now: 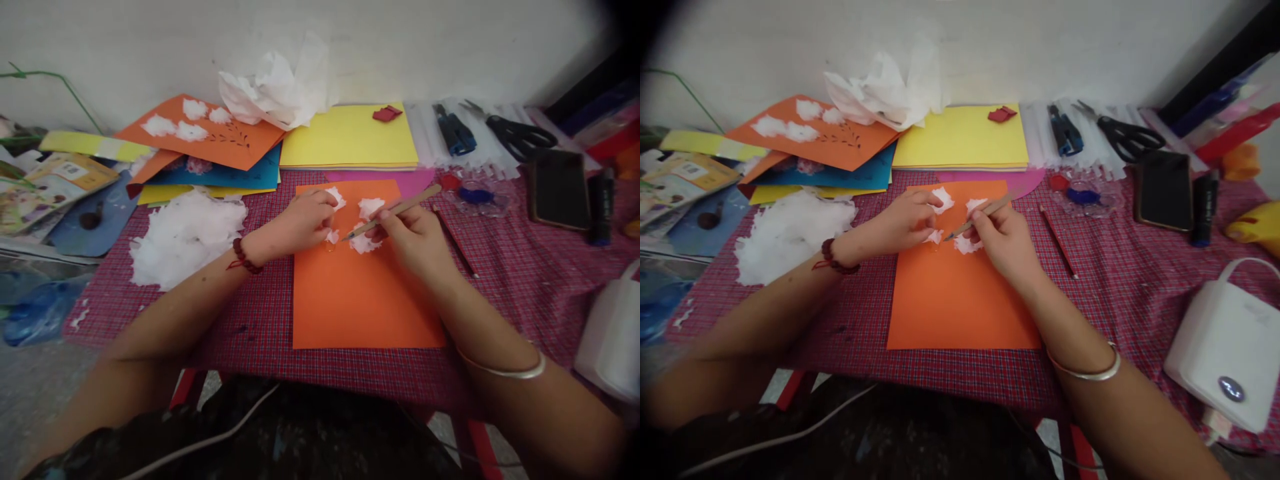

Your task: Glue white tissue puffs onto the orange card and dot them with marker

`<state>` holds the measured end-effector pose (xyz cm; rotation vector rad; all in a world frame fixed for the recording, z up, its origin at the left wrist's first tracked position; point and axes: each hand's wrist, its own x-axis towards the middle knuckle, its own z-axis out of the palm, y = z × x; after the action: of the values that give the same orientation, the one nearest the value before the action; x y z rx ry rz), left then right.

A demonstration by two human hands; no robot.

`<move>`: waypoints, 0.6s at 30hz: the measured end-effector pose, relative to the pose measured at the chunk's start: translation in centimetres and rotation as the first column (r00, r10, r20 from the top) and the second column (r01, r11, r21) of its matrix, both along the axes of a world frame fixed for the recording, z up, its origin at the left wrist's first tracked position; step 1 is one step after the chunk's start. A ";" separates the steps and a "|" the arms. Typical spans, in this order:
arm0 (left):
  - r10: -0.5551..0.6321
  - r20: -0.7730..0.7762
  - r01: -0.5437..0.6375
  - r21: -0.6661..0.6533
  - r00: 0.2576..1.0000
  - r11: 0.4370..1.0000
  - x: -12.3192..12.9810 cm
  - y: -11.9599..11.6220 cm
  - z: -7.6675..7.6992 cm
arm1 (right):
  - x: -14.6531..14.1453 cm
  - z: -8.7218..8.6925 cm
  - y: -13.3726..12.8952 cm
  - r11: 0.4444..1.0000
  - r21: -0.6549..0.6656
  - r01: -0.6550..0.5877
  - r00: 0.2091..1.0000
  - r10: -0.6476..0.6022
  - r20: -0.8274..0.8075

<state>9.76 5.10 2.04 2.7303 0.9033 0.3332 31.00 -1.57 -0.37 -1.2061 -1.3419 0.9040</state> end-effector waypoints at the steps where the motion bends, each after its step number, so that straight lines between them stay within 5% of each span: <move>1: 0.010 0.004 -0.010 -0.011 1.000 1.000 -0.1 0.1 -0.1 | -0.2 0.0 -0.1 1.000 -0.008 -0.019 1.000 0.019 0.010; 18: 0.019 0.051 -0.019 -0.005 0.999 1.000 -0.9 0.1 -0.1 | -1.2 -0.5 0.9 1.000 -0.022 0.017 1.000 -0.016 0.016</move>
<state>8.83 5.18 1.97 2.6973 0.9160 0.4022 29.84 -0.67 -0.87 -1.2422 -1.3359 0.9013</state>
